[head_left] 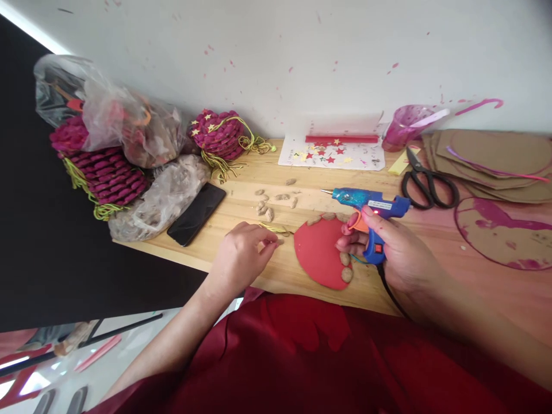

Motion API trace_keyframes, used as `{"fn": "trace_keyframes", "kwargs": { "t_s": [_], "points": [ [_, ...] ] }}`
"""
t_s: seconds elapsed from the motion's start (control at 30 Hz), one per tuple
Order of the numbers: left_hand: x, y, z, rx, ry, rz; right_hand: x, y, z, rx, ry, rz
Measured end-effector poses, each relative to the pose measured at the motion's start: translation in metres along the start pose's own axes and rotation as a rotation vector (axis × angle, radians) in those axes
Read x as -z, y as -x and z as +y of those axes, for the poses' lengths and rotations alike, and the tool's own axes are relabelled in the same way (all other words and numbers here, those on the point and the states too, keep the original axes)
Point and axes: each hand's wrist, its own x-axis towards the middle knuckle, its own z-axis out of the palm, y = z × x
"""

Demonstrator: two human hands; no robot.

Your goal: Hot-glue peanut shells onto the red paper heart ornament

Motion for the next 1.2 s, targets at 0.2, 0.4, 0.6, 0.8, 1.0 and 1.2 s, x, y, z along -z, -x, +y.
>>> {"fn": "trace_keyframes", "kwargs": {
  "t_s": [0.2, 0.4, 0.6, 0.8, 1.0, 1.2],
  "points": [
    [-0.013, -0.022, 0.024, 0.075, 0.072, 0.022, 0.0, -0.001, 0.001, -0.012, -0.021, 0.013],
    [-0.024, -0.038, 0.034, 0.133, 0.018, -0.017, 0.002, -0.001, 0.004, 0.012, -0.023, 0.0],
    [-0.027, -0.04, 0.034, 0.117, -0.033, -0.04, 0.003, -0.001, 0.003, -0.014, -0.015, -0.004],
    [-0.023, -0.041, 0.038, 0.137, -0.056, -0.102, 0.002, -0.001, 0.002, -0.016, -0.011, 0.005],
    [-0.02, -0.041, 0.039, 0.123, -0.065, -0.132, 0.001, 0.0, 0.002, -0.036, -0.018, 0.021],
    [-0.019, -0.043, 0.039, 0.123, -0.041, -0.143, 0.002, -0.003, 0.003, -0.038, -0.021, 0.01]
  ]
}}
